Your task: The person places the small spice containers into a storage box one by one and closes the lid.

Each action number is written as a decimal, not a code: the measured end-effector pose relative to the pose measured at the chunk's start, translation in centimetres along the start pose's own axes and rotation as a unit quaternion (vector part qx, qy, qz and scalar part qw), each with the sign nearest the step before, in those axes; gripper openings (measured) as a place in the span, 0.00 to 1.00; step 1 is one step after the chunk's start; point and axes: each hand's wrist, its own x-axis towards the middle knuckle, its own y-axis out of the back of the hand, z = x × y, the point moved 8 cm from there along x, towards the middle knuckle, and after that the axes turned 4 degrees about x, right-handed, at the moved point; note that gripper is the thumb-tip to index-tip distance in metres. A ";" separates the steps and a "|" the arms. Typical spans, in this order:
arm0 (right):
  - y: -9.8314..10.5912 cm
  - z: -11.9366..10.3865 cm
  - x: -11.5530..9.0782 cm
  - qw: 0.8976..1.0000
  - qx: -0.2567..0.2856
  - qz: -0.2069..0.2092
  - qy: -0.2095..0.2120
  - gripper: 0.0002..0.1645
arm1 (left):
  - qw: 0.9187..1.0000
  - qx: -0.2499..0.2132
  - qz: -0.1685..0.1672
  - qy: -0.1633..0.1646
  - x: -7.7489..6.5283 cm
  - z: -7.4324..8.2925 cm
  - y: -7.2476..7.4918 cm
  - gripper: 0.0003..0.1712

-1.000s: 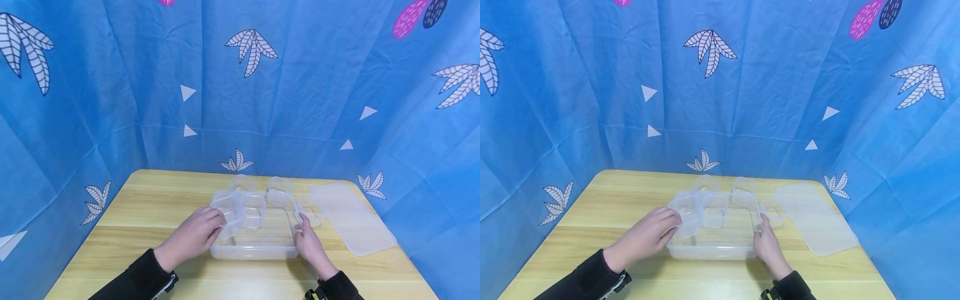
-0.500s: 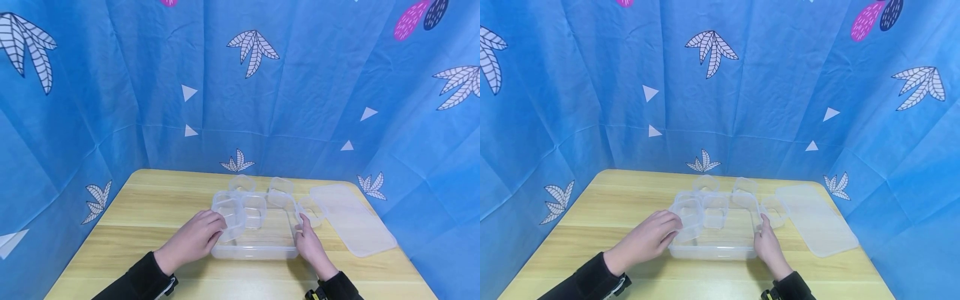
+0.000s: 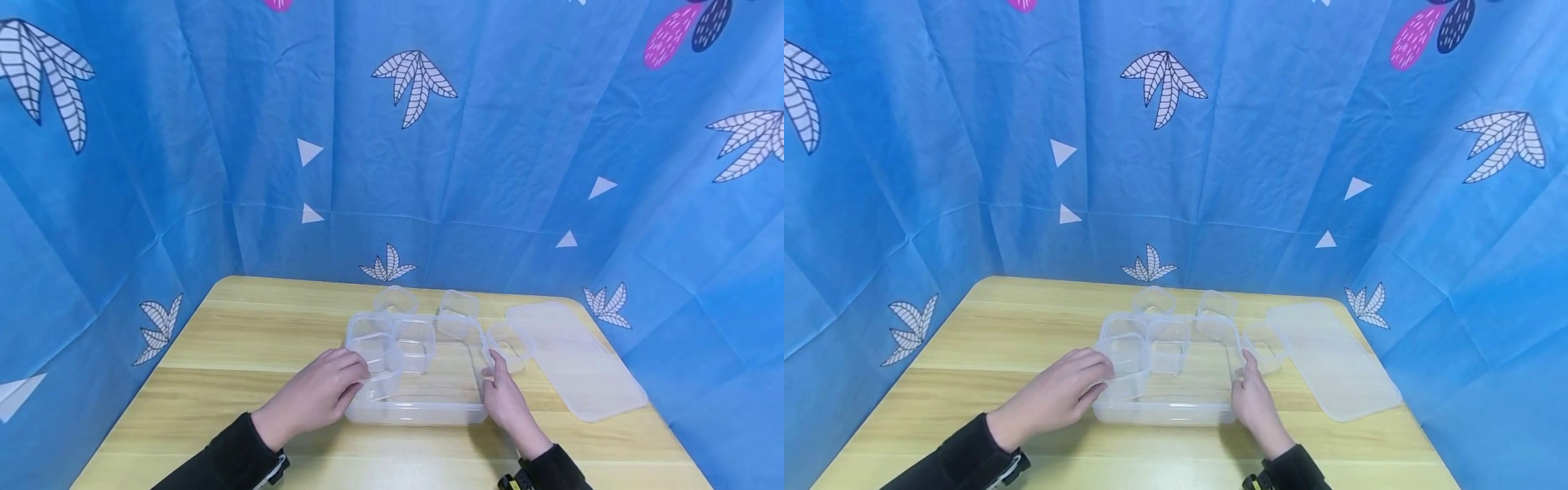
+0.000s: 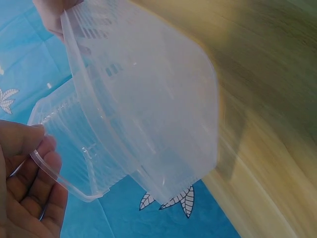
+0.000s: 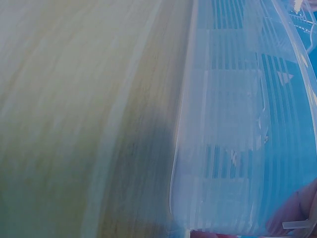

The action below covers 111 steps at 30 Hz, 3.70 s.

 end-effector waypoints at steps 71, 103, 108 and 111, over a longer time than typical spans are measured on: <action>0.0 0.0 0.0 1.000 -0.004 0.003 0.003 0.38 | 0.992 -0.028 -0.117 0.048 -1.1 -1.1 -3.6 0.06; 0.0 0.0 0.0 1.000 0.006 -0.005 -0.003 0.38 | 0.990 0.025 -0.002 0.140 -0.5 -3.0 -1.7 0.04; 0.0 0.3 0.0 1.000 0.012 -0.010 -0.013 0.39 | 0.980 0.025 0.032 0.196 -0.2 -4.1 -1.6 0.06; 0.0 0.2 0.0 1.000 0.008 -0.011 -0.011 0.38 | 0.972 0.021 0.040 0.231 -0.2 -4.8 -1.8 0.07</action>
